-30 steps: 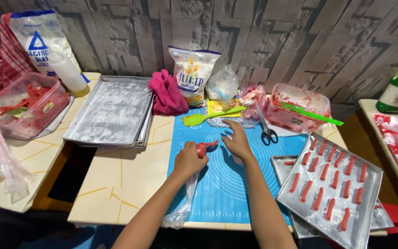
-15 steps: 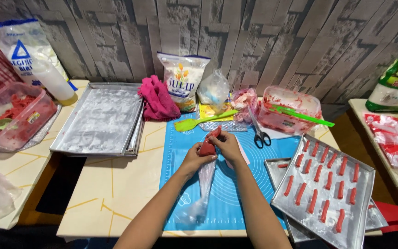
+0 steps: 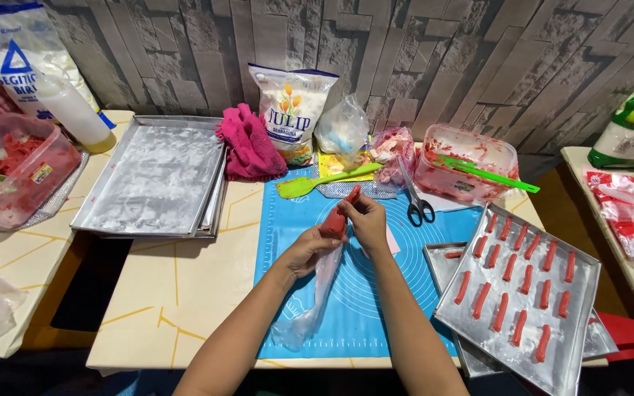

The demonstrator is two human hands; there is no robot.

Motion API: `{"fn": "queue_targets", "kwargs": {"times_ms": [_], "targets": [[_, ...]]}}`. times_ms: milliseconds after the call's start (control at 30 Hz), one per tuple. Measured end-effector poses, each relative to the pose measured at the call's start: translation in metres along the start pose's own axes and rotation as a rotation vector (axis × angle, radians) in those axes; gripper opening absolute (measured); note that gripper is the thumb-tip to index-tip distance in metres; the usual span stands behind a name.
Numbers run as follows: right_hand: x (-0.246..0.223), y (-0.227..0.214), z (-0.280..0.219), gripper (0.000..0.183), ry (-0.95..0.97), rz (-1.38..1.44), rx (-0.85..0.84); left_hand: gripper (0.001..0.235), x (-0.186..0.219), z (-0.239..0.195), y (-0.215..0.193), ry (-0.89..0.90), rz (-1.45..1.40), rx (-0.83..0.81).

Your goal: The person pipes red dough onto a baking tray using a piping bag and a pink scraper to smooth the lines. They then fill another piping bag with red dough from a container and continue piping onto a second tray.

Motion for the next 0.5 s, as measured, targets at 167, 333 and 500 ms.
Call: {"fn": "queue_targets", "kwargs": {"times_ms": [167,333,500], "targets": [[-0.004,-0.001,-0.002,0.018,-0.051,-0.048,0.0,0.038,0.011,-0.023,0.035,-0.045,-0.109,-0.011],[-0.007,-0.001,-0.003,0.019,-0.098,-0.083,0.021,0.047,0.0,-0.007,0.006,0.006,-0.008,0.022],[-0.002,0.001,-0.003,0.02,-0.146,-0.105,0.054,0.04,-0.005,-0.002,0.0,0.143,0.335,0.12]]}}
Point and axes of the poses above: each hand's wrist, its own z-axis towards the middle knuckle, its own y-axis out of the palm, x = y × z, the point moved 3 cm from there along z, towards the middle knuckle, and after that the axes turned 8 degrees about -z, right-handed, at the moved point
